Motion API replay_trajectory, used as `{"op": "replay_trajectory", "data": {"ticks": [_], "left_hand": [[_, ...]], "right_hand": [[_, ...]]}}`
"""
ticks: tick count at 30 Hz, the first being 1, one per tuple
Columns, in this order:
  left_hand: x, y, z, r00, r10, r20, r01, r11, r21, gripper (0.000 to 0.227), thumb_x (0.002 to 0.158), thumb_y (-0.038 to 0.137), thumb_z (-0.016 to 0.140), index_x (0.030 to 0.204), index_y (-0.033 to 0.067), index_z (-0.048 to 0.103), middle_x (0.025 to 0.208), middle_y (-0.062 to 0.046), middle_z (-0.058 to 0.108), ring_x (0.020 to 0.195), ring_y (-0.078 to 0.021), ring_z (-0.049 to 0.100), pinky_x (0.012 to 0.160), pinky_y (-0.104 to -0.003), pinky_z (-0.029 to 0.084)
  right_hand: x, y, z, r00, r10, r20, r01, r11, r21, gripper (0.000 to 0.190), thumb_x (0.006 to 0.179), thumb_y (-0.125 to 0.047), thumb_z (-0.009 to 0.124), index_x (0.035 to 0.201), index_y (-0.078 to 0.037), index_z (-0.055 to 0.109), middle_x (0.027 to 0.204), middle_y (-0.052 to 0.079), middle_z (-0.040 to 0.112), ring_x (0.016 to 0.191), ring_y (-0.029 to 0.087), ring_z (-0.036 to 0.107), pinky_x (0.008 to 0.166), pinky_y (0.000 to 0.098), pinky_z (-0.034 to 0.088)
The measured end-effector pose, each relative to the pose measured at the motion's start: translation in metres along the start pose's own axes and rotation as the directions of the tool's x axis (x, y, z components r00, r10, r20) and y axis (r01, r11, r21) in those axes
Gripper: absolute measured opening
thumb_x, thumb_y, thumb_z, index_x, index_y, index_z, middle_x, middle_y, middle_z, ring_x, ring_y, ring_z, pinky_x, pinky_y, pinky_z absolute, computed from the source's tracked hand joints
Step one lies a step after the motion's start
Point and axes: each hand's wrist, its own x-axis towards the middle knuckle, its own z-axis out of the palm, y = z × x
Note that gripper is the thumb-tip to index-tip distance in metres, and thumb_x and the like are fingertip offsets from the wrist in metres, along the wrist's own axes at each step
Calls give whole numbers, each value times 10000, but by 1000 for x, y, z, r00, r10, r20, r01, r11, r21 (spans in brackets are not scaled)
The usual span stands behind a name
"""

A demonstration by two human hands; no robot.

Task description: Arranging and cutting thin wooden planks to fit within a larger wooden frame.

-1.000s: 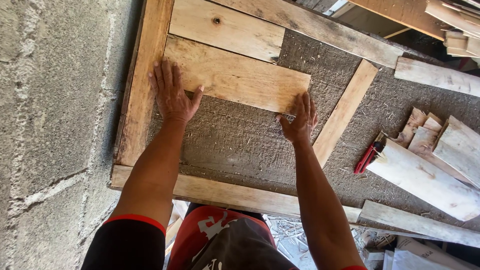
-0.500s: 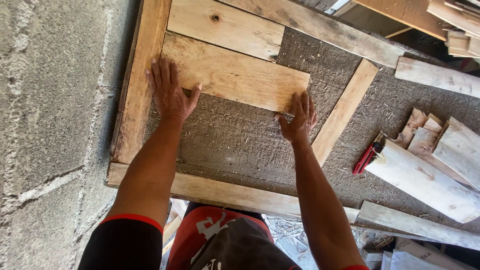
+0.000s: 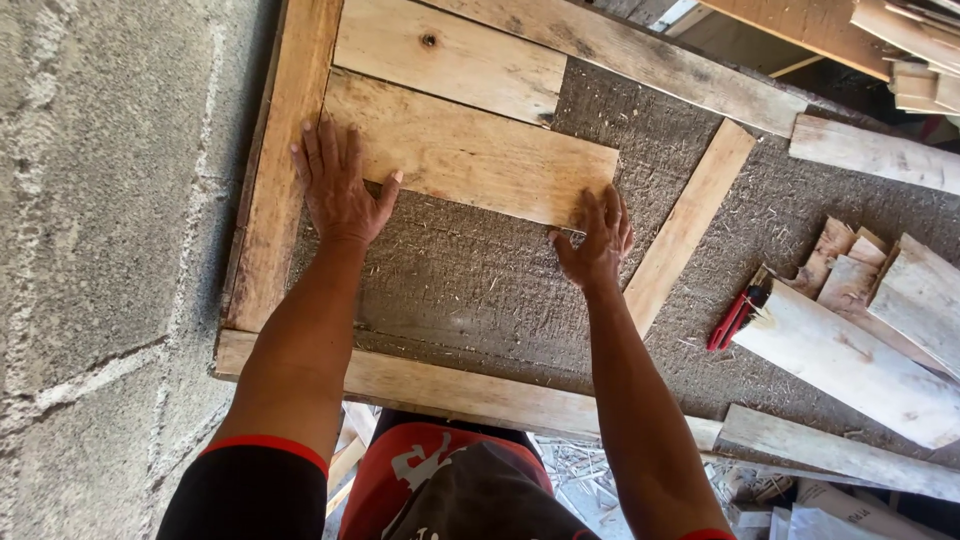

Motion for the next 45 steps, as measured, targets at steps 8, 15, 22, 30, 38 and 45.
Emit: {"op": "replay_trajectory", "data": {"ticks": [8,15,22,30,38,45], "left_hand": [[-1,0,-1,1000,10,-12,-9,999,32,951,988,751,394,1622,42,405,1705,-260,208,1603,-407,26,1290,-565,-46],[3,-3,7,999,24,-38,-21,997,78,977,1002,787,349,1616,29,410,1708,-262,212,1606,-400,28,1287,-550,-37],[7,0,1,1000,12,-20,-11,997,79,974,988,784,349,1605,34,420,1702,-262,220,1604,-403,32,1282,-557,-38],[9,2,-2,1000,14,-25,-12,996,83,944,964,755,430,1575,36,449,1666,-273,274,1589,-435,103,1280,-575,-5],[10,0,4,999,10,-31,-8,996,91,900,973,724,447,1559,41,461,1667,-272,270,1581,-444,125,1277,-584,12],[6,-4,11,998,24,-51,-20,996,87,851,1032,680,397,1575,29,469,1693,-263,228,1586,-439,115,1281,-585,21]], "right_hand": [[49,-49,9,988,-7,-155,-10,994,-109,730,979,-615,572,1570,-222,400,1729,152,121,1604,337,67,1268,637,47],[146,-79,20,963,-255,-93,241,961,-135,864,1042,-627,417,1668,-72,200,1755,125,84,1613,373,12,1276,620,10],[177,-103,14,963,-265,-50,254,954,-162,892,1024,-649,388,1670,-72,175,1755,111,64,1603,380,-15,1268,630,0],[172,-112,17,963,-247,-105,230,961,-152,878,1023,-642,352,1658,-50,221,1748,132,84,1600,416,3,1261,628,-3],[173,-94,28,942,-201,-268,180,979,-100,832,1027,-595,418,1646,-61,262,1728,144,175,1597,339,120,1270,605,37],[143,-84,56,937,-101,-334,93,995,-38,832,991,-533,530,1601,-15,305,1659,194,302,1555,364,214,1257,607,55]]}}
